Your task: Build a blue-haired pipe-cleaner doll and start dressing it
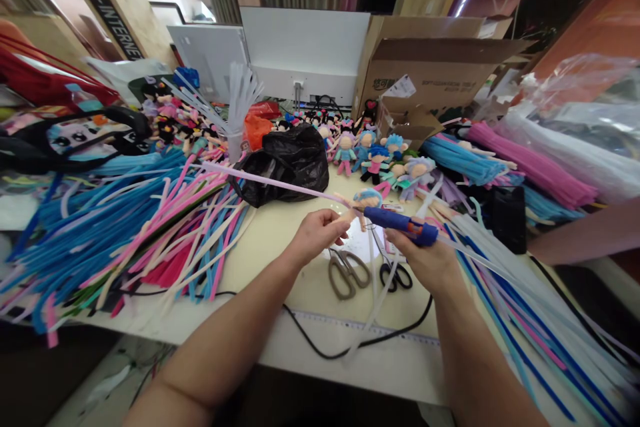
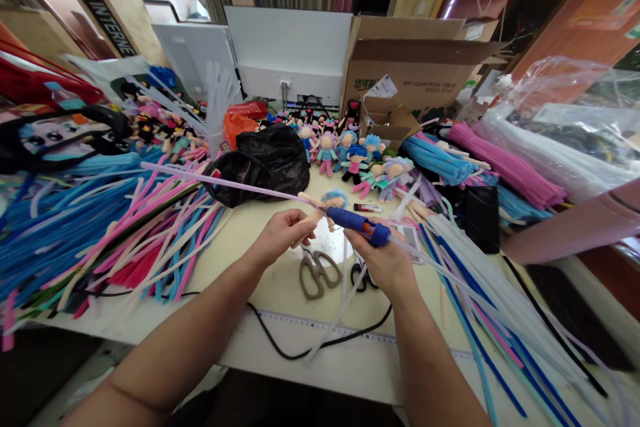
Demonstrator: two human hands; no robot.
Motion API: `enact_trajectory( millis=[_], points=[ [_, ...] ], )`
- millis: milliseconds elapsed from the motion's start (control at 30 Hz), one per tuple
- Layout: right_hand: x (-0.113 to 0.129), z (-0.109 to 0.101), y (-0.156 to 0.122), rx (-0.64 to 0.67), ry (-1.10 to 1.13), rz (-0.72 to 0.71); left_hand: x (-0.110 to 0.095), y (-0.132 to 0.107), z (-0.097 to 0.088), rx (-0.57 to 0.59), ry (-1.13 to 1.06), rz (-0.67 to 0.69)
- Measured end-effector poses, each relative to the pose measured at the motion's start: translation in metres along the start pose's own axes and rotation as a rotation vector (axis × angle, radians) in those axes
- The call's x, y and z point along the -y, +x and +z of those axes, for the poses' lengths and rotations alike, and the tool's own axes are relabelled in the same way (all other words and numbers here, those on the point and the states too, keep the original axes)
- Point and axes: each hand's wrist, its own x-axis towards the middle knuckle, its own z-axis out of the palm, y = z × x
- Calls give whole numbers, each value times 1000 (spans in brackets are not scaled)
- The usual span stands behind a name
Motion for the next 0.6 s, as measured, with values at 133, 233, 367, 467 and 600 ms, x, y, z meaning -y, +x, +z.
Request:
enact_trajectory(
  millis=[133, 233, 367, 467, 600],
  points=[
    [-3, 1, 1, 7, -17, 14, -1, -1, 0, -5, 7, 7],
    [-4, 1, 1, 2, -18, 6, -1, -1, 0, -9, 3, -5],
    [-5, 1, 1, -20, -14, -1, -1, -1, 0, -3, -4, -3],
    [-5, 1, 0, -30, -15, -2, -2, -1, 0, -3, -1, -2],
    [-3, 1, 0, -35, -8, 6, -4, -2, 1, -8, 0, -8]
  ],
)
